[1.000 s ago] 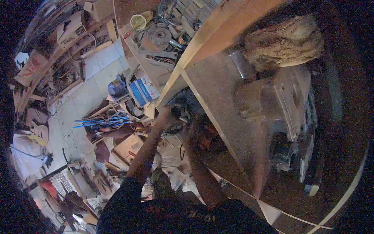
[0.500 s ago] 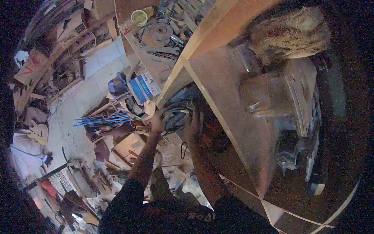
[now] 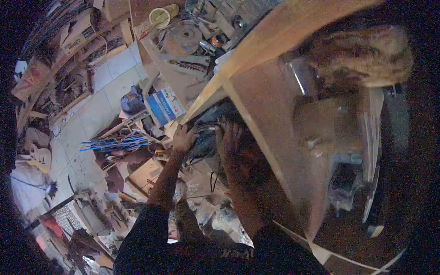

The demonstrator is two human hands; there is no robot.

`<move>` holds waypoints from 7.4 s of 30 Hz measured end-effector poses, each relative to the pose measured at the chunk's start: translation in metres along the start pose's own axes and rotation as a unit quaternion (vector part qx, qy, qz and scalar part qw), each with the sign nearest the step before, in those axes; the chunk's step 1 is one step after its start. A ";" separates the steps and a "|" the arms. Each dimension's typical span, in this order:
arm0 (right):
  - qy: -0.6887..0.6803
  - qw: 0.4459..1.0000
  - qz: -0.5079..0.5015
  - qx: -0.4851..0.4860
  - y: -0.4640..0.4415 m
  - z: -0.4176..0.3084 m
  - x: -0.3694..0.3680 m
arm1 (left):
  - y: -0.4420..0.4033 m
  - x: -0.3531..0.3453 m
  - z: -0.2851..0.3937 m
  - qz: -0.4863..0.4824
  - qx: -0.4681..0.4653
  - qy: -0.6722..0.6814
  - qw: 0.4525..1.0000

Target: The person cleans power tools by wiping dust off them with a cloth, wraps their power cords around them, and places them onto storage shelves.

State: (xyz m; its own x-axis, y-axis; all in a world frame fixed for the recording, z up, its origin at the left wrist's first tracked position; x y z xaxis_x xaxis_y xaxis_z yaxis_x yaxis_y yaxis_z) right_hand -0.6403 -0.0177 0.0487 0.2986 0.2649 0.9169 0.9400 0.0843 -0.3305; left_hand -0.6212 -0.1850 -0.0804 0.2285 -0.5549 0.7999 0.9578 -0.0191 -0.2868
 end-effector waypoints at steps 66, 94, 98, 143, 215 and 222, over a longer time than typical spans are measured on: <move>-0.085 0.740 -0.653 0.140 0.642 0.088 0.075 | 1.090 -0.002 0.324 0.074 0.755 0.255 0.600; 0.033 0.722 -0.648 -0.242 0.848 0.305 0.001 | 1.326 -0.159 -0.169 0.388 0.808 0.163 0.411; -0.005 0.723 -0.647 -0.241 0.853 0.303 0.007 | 1.346 -0.164 -0.153 0.458 0.784 0.263 0.326; -0.164 0.733 -0.640 0.163 0.915 -0.146 -0.137 | 1.006 0.037 0.108 0.225 0.753 0.339 0.517; -0.420 0.452 -0.616 -0.490 0.847 -0.036 -0.093 | 0.961 -0.110 0.142 0.236 0.599 0.733 0.218; -0.498 0.469 -0.463 -0.564 0.855 -0.054 -0.124 | 0.978 -0.100 0.155 0.178 0.665 0.535 0.490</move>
State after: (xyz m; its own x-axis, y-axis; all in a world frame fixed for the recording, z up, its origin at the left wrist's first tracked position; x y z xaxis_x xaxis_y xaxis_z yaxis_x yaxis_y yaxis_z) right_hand 0.1353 -0.0302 -0.3353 -0.0206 0.9810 -0.1929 0.2480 0.1919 0.9496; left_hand 0.3200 -0.0198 -0.3593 0.8820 -0.4575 -0.1131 0.3187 0.4021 0.8583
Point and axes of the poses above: each hand's wrist, its own y-axis away from the middle knuckle, its own x-axis out of the back of the hand, z = x × y, the point moved 3 cm from there along -y, towards the middle knuckle, and after that the axes turned 4 degrees about z, right-handed, at the moved point
